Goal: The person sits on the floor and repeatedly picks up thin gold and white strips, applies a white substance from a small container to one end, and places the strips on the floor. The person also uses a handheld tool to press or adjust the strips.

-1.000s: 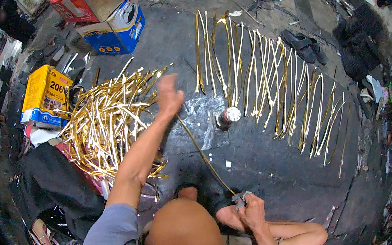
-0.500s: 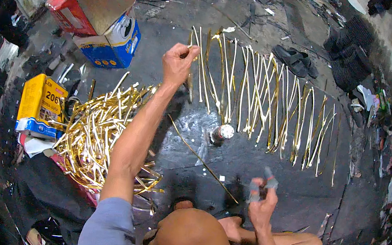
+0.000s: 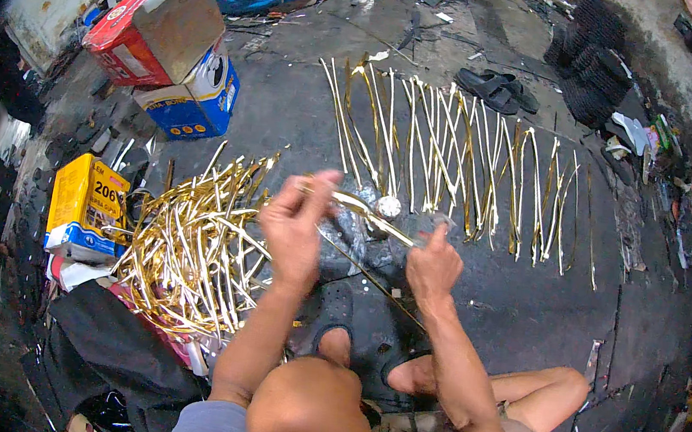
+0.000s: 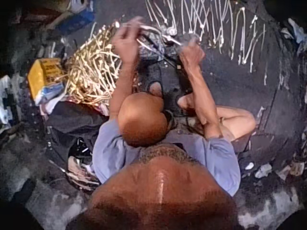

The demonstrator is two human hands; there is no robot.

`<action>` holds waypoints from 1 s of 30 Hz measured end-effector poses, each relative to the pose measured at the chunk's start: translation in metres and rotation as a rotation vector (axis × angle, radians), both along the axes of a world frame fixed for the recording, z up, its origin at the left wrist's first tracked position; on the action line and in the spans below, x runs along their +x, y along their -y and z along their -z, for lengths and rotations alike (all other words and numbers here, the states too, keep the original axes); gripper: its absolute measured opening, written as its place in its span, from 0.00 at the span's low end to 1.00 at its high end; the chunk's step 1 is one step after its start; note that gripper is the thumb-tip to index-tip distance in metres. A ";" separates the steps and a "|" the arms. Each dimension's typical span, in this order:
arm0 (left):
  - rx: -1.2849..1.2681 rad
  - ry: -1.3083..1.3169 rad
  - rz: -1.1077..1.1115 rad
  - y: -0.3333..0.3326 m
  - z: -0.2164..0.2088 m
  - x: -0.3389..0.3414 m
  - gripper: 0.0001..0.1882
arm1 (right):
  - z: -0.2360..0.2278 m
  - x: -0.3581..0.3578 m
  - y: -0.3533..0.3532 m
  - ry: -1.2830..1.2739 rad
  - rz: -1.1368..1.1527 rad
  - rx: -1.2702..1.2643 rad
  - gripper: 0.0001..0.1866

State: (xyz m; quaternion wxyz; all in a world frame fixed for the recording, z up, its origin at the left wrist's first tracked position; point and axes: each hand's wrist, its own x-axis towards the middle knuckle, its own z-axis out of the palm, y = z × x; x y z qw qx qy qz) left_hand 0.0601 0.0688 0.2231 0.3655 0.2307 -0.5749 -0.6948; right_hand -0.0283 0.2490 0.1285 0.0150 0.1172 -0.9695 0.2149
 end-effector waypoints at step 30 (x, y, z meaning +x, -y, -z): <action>0.111 0.088 -0.017 -0.024 0.011 0.050 0.07 | -0.072 0.065 0.039 0.075 -0.612 -0.868 0.15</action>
